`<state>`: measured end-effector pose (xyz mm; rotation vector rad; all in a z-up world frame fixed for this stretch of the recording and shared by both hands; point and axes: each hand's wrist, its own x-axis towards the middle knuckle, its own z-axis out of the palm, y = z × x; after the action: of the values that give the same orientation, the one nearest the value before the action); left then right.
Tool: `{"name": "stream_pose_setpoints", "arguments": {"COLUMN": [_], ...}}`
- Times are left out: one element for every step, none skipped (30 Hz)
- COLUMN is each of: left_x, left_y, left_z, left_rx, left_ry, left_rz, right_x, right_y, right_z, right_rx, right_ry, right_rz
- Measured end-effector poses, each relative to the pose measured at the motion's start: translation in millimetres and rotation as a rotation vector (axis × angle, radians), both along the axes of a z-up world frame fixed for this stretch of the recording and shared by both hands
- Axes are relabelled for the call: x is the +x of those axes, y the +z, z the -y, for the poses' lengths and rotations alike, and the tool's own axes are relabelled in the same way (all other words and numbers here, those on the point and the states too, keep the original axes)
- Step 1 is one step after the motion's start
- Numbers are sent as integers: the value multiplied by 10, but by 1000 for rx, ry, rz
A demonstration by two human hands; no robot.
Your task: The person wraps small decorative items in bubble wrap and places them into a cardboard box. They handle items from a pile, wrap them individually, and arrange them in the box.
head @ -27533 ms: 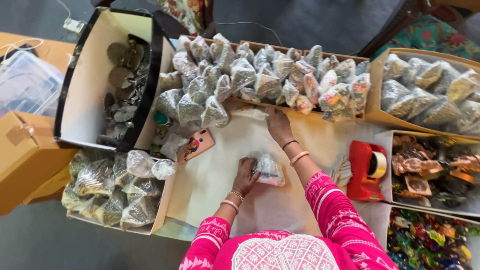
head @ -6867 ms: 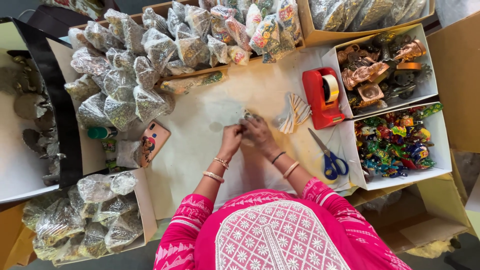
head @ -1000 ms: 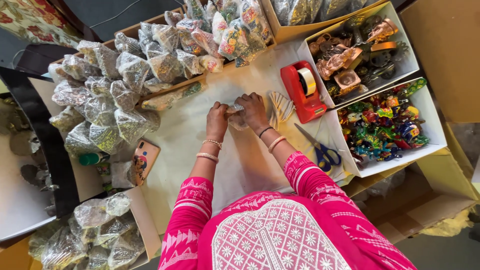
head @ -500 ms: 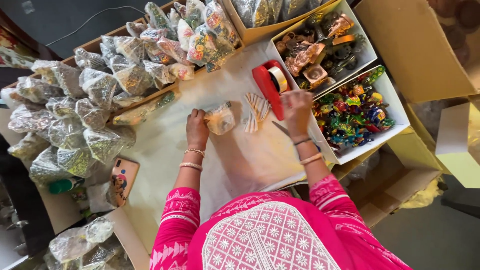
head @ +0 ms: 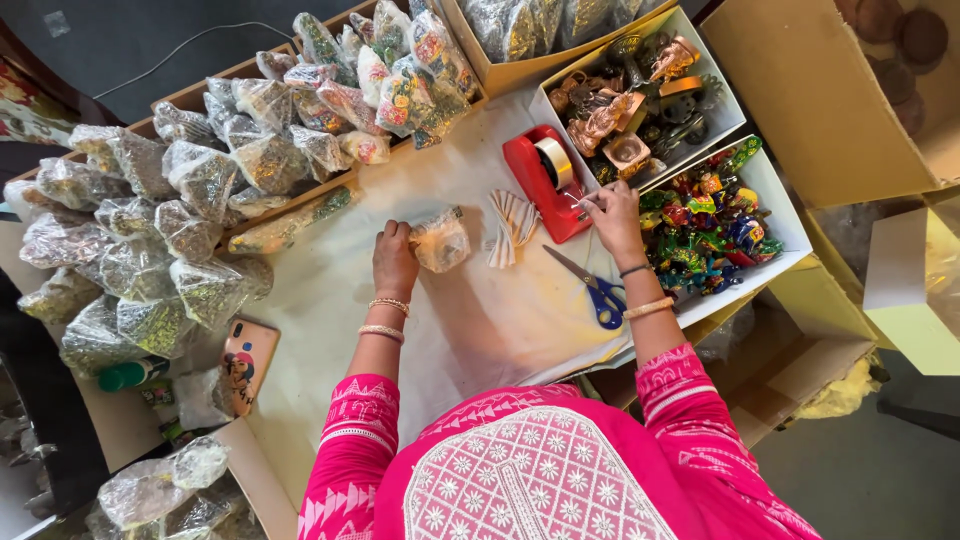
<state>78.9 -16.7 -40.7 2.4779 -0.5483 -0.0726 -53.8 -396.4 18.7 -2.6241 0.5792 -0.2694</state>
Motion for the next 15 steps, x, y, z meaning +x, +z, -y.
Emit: {"name": "stream_pose_setpoints", "arguments": {"left_x": [2,5,-1,-4,-9,-15,-17,-19,-20,-17,-11,-4,-7,-8,-11], "left_y": [19,36,51,68,86,105,117,129,143,126,109,91,86,79,74], "left_z": [2,6,4,4,1,-1,5,11,15,18,14,9,15,19,7], "left_rx": [-1,-4,-7,-6,-13,-20,-20,-20,-21,-22,-15,-9,-7,-9,-9], "left_ry": [0,-2,-4,-5,-8,-11,-14,-10,-5,-7,-3,1,3,3,8], "left_rz": [1,-3,-7,-8,-11,-15,-14,-18,-21,-20,-23,-26,-27,-25,-22], "right_x": [-16,-32,-55,-61,-70,-80,-107,-133,-153,-186,-208,-229,-260,-290,-307], "right_y": [61,121,177,198,217,236,211,188,165,178,188,197,203,207,207], "right_z": [-40,-79,-122,-130,-142,-151,-150,-150,-149,-194,-242,-290,-334,-379,-431], "right_rx": [-1,113,227,227,347,467,467,487,506,505,502,498,500,497,495], "right_ry": [0,-49,-98,-98,-127,-156,-159,-137,-114,-116,-125,-134,-132,-176,-216], "right_rz": [1,16,30,29,55,82,83,121,159,161,168,175,173,185,196]}}
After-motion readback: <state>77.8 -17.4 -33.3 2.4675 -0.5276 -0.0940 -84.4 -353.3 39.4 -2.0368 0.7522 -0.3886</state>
